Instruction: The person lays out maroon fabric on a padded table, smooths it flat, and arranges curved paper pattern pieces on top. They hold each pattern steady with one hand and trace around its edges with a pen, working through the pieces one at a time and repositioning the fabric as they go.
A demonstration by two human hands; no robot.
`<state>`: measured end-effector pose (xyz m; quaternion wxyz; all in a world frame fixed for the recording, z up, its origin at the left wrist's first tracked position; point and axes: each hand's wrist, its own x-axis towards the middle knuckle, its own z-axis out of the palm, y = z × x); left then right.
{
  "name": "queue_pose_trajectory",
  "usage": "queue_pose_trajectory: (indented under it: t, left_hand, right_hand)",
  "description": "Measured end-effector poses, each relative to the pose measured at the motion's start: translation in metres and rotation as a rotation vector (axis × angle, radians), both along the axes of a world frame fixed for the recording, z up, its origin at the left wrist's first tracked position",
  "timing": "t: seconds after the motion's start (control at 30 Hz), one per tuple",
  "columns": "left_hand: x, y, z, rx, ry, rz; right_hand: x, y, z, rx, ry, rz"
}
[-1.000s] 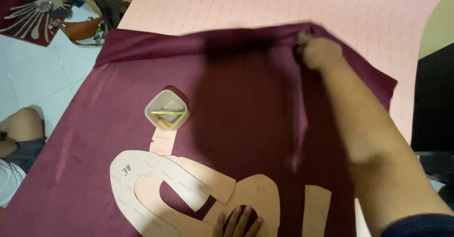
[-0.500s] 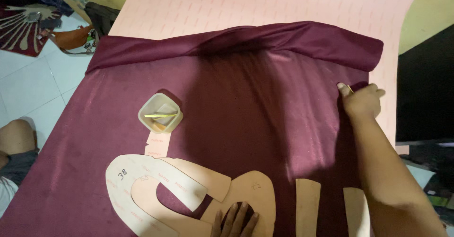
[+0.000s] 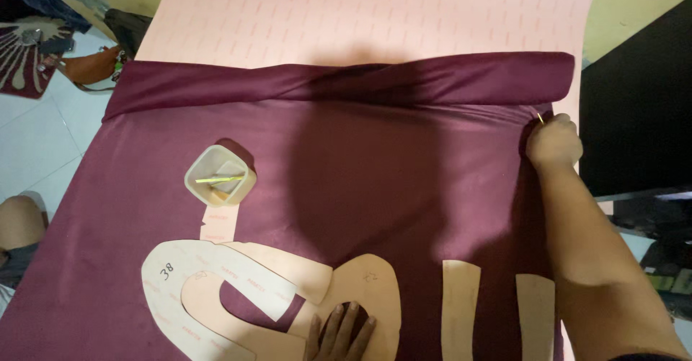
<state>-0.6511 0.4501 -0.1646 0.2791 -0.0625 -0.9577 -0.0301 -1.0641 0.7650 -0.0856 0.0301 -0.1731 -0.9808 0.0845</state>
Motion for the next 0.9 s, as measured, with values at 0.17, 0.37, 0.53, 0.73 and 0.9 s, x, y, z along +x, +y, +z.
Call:
queue_pose_trajectory:
  t: [0.17,0.37,0.53,0.73,0.9]
  left_hand:
    - [0.02,-0.004,0.006,0.115,-0.205,-0.136]
    - [0.025,0.002,0.04,0.271,-0.558,-0.158]
    - [0.041,0.012,0.078,0.327,-0.777,-0.102]
    - [0.066,0.018,0.094,0.263,-0.799,-0.101]
    - [0.085,0.015,0.1,0.206,-0.771,-0.122]
  right_hand:
    - [0.033,0.013,-0.003,-0.023,0.245,0.217]
    - [0.168,0.008,-0.017,-0.157,0.332,0.582]
    - [0.242,0.048,-0.005,-0.091,0.253,0.267]
    - [0.391,0.064,0.012,-0.216,0.233,0.222]
    - [0.503,0.026,0.036,-0.2,-0.032,0.253]
